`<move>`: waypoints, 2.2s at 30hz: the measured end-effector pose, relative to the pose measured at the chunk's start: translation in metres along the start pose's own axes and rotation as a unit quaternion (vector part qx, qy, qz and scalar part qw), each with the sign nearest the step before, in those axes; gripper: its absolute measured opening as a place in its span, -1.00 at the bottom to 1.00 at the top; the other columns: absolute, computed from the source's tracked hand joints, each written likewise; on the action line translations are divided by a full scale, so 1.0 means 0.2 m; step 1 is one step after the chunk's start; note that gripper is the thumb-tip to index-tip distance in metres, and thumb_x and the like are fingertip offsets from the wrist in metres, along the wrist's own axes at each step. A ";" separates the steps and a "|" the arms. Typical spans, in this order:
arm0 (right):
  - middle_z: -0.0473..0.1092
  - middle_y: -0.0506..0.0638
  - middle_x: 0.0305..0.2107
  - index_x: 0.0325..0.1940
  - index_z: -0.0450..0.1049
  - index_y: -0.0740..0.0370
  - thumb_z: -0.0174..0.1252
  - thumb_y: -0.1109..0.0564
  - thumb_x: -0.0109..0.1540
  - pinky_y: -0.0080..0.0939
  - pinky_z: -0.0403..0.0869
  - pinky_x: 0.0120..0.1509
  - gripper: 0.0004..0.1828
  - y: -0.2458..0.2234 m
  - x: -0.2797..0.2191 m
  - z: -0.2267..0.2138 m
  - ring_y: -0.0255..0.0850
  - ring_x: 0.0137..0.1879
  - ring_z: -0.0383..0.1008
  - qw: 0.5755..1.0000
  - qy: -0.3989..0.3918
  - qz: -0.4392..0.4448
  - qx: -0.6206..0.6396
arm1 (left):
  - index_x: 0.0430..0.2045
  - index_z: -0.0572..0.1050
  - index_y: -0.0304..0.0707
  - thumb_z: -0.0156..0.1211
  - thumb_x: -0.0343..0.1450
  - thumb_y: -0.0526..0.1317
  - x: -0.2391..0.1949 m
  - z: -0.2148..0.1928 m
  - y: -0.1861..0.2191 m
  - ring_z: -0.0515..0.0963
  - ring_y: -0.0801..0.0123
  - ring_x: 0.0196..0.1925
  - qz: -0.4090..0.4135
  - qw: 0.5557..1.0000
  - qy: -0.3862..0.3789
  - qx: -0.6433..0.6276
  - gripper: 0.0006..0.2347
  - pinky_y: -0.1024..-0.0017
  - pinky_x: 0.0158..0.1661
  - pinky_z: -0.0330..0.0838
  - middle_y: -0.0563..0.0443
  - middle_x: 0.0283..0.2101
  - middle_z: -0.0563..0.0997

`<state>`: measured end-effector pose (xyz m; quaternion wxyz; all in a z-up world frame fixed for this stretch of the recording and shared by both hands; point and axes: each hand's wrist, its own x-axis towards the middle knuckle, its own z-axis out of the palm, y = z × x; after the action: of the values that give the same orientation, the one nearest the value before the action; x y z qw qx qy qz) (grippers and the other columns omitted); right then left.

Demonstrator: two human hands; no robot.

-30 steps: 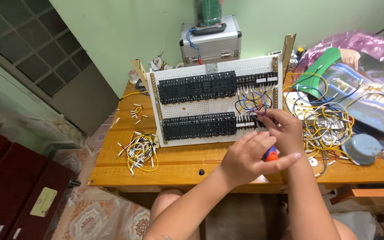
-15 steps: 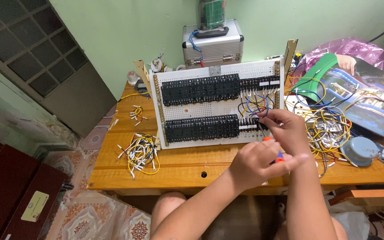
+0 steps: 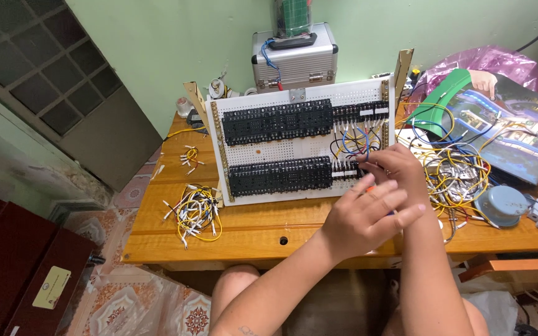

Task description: The person sits on the floor and uses a screwdriver to connect and secure wires to a white electronics board. They manipulate various colored wires, inserting them into the board's terminals and tightening them with the tool.

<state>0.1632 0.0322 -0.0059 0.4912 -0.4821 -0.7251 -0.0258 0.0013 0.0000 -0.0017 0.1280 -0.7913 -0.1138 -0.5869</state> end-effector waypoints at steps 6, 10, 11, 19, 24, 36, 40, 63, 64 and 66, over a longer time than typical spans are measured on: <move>0.59 -0.11 -0.37 -0.16 0.68 0.05 0.40 0.25 0.20 -0.22 0.44 0.01 -0.84 -0.01 0.00 0.02 -0.20 -0.24 0.40 0.996 0.049 0.058 0.038 | -0.40 0.58 0.04 0.12 0.54 -0.04 0.02 0.00 0.00 0.75 0.33 -0.25 0.007 0.998 0.056 -0.032 -0.83 0.37 -0.15 0.70 0.16 -0.39 0.61; 0.55 -0.11 -0.42 -0.16 0.69 0.02 0.43 0.22 0.21 -0.21 0.47 0.05 -0.84 0.01 -0.01 0.07 -0.23 -0.22 0.46 0.990 0.082 0.098 0.064 | -0.46 0.56 -0.03 0.24 0.44 -0.01 0.05 -0.05 -0.02 0.75 0.28 -0.26 0.024 0.990 0.108 -0.093 -0.82 0.35 -0.16 0.71 0.10 -0.39 0.65; 0.55 -0.15 -0.40 -0.13 0.69 -0.02 0.44 0.19 0.22 -0.22 0.47 0.06 -0.83 0.03 -0.02 0.08 -0.28 -0.21 0.47 0.988 0.090 0.108 0.065 | -0.53 0.52 -0.10 0.37 0.36 -0.04 0.07 -0.06 -0.02 0.75 0.26 -0.30 0.057 0.979 0.151 -0.120 -0.80 0.33 -0.15 0.69 0.10 -0.41 0.64; 0.56 -0.10 -0.33 -0.18 0.64 0.09 0.32 0.26 0.26 -0.19 0.44 0.07 -0.90 -0.06 0.02 0.07 -0.17 -0.13 0.51 0.989 0.077 0.119 0.045 | -0.50 0.45 -0.21 0.36 0.44 -0.16 0.03 -0.22 0.09 0.54 0.30 -0.49 0.071 0.979 0.055 -0.184 -0.79 0.38 -0.33 0.60 0.04 -0.50 0.48; 0.56 -0.10 -0.23 -0.20 0.58 0.14 0.22 0.28 0.31 -0.22 0.40 0.10 -0.92 -0.06 0.02 0.07 -0.20 -0.03 0.48 0.988 0.039 0.142 0.038 | -0.40 0.46 -0.30 0.37 0.48 -0.22 0.01 -0.25 0.13 0.50 0.28 -0.45 0.087 0.969 -0.008 -0.231 -0.81 0.34 -0.28 0.62 -0.05 -0.43 0.52; 0.55 -0.08 -0.22 -0.14 0.59 0.12 0.14 0.31 0.33 -0.16 0.42 0.08 -0.84 -0.12 0.03 0.08 -0.16 0.00 0.45 0.984 0.037 0.173 0.031 | -0.50 0.43 -0.29 0.31 0.51 -0.27 0.00 -0.25 0.18 0.41 0.35 -0.51 0.075 0.967 -0.008 -0.243 -0.79 0.47 -0.43 0.45 -0.01 -0.45 0.40; 0.55 -0.07 -0.23 -0.12 0.59 0.13 0.16 0.31 0.33 -0.17 0.41 0.09 -0.85 -0.11 0.04 0.09 -0.18 0.00 0.45 0.982 0.050 0.174 0.047 | -0.52 0.43 -0.29 0.28 0.52 -0.28 0.00 -0.25 0.19 0.40 0.35 -0.52 0.079 0.966 -0.009 -0.246 -0.79 0.50 -0.44 0.42 -0.02 -0.45 0.41; 0.58 -0.07 -0.34 -0.14 0.62 0.00 0.20 0.19 0.27 -0.12 0.37 -0.08 -0.86 -0.13 0.05 0.10 -0.11 -0.13 0.43 0.971 -0.010 0.238 -0.030 | -0.31 0.51 -0.29 0.34 0.53 -0.24 -0.06 -0.24 0.15 0.59 0.20 -0.42 0.029 0.969 -0.035 -0.244 -0.86 0.39 -0.39 0.46 -0.05 -0.38 0.51; 0.53 -0.09 -0.43 -0.15 0.59 0.01 0.15 0.23 0.28 -0.19 0.32 -0.19 -0.83 -0.14 0.04 0.11 -0.20 -0.33 0.32 0.970 -0.005 0.243 -0.029 | -0.33 0.52 -0.27 0.35 0.52 -0.23 -0.06 -0.24 0.15 0.58 0.22 -0.42 0.029 0.971 -0.031 -0.236 -0.86 0.41 -0.39 0.45 -0.03 -0.39 0.50; 0.48 -0.12 -0.52 -0.16 0.57 0.02 0.10 0.27 0.29 -0.27 0.26 -0.30 -0.81 -0.15 0.03 0.12 -0.29 -0.53 0.22 0.969 0.000 0.247 -0.029 | -0.36 0.52 -0.25 0.37 0.51 -0.23 -0.06 -0.24 0.15 0.58 0.24 -0.43 0.031 0.972 -0.027 -0.230 -0.86 0.42 -0.40 0.43 -0.01 -0.39 0.50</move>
<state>0.1247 0.0336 -0.0009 0.4683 -0.6601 -0.5825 0.0752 -0.0353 -0.0438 -0.0010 -0.0424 -0.8183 0.0448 -0.5714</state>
